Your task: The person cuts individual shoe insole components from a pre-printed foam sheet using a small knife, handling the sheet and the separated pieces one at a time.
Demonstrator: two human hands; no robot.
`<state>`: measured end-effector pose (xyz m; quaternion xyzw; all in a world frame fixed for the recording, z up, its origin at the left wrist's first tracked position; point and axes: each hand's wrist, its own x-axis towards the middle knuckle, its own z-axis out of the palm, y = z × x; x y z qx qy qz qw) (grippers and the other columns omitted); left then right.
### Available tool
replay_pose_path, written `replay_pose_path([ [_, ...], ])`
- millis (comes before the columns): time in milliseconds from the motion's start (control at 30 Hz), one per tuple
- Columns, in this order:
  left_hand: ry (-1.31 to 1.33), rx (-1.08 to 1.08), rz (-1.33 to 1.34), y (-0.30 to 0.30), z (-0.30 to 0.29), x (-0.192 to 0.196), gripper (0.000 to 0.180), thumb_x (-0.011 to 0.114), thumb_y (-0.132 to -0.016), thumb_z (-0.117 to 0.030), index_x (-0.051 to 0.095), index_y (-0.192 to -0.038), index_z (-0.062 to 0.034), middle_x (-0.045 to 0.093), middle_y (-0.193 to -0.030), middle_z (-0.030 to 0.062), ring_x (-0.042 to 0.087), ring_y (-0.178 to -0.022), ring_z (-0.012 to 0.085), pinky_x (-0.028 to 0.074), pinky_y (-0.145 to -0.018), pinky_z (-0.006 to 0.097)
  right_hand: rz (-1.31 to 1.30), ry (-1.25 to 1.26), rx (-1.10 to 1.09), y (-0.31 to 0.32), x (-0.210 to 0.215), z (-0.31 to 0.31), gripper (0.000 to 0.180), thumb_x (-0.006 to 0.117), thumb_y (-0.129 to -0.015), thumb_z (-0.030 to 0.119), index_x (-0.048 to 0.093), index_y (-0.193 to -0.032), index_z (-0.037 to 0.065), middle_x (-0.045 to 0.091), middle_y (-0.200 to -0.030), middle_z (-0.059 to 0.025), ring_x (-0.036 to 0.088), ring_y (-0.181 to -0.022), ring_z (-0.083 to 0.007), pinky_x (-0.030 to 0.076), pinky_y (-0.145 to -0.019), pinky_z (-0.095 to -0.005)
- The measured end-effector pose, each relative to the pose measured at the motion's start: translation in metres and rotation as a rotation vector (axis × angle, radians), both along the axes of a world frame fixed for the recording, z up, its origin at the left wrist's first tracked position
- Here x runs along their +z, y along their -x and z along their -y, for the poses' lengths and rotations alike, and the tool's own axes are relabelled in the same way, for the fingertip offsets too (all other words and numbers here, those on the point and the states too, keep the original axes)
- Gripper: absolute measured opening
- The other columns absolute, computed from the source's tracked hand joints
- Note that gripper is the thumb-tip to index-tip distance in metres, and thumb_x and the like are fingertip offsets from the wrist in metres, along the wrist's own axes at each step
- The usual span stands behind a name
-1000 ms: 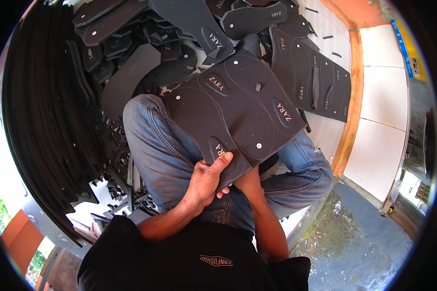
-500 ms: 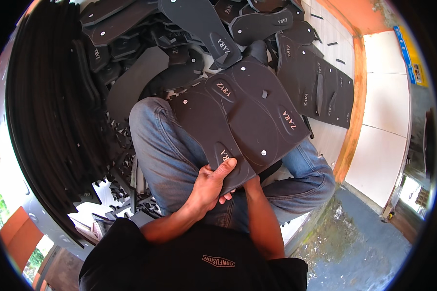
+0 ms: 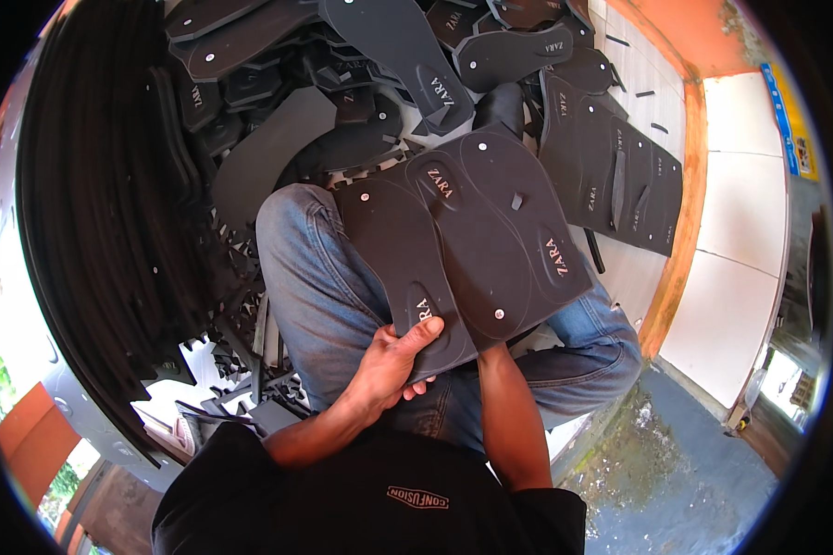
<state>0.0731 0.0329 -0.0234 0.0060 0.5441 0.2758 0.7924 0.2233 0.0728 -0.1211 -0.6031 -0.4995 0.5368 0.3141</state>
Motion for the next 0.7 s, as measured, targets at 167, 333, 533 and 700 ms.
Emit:
replay_pose_path([
  [167, -0.019, 0.001, 0.01, 0.006, 0.005, 0.001, 0.046, 0.067, -0.08, -0.048, 0.058, -0.08, -0.0029, 0.054, -0.053, 0.004, 0.047, -0.034, 0.009, 0.035, -0.027, 0.019, 0.01, 0.046, 0.022, 0.002, -0.002, -0.016, 0.032, 0.056, -0.088, 0.029, 0.059, -0.104, 0.002, 0.061, -0.089, -0.0091, 0.058, -0.081, -0.0204, 0.046, -0.068, -0.0305],
  [333, -0.026, -0.031, -0.018, 0.017, 0.009, 0.002, 0.047, 0.066, -0.079, -0.05, 0.059, -0.083, -0.003, 0.054, -0.054, 0.0033, 0.047, -0.035, 0.0078, 0.036, -0.028, 0.017, 0.044, 0.136, 0.062, 0.003, 0.0, -0.034, 0.033, 0.054, -0.089, 0.031, 0.059, -0.105, 0.002, 0.061, -0.086, -0.0082, 0.058, -0.077, -0.019, 0.047, -0.065, -0.0289],
  [533, -0.018, -0.178, 0.026, 0.059, 0.037, -0.006, 0.045, 0.072, -0.075, -0.044, 0.061, -0.084, -0.0015, 0.056, -0.054, 0.0024, 0.047, -0.033, 0.0083, 0.037, -0.028, 0.018, 0.048, 0.292, 0.131, 0.039, -0.007, -0.072, 0.035, 0.052, -0.091, 0.033, 0.059, -0.106, 0.002, 0.061, -0.084, -0.0072, 0.058, -0.073, -0.0174, 0.047, -0.061, -0.027],
  [700, -0.148, -0.255, -0.112, 0.085, 0.063, 0.014, 0.04, 0.073, -0.076, -0.04, 0.065, -0.082, -0.0017, 0.056, -0.055, 0.0006, 0.049, -0.039, 0.0073, 0.038, -0.033, 0.019, -0.403, 0.574, 0.022, 0.086, 0.006, -0.083, 0.036, 0.051, -0.092, 0.035, 0.058, -0.107, 0.002, 0.061, -0.081, -0.0064, 0.059, -0.069, -0.016, 0.048, -0.058, -0.0254],
])
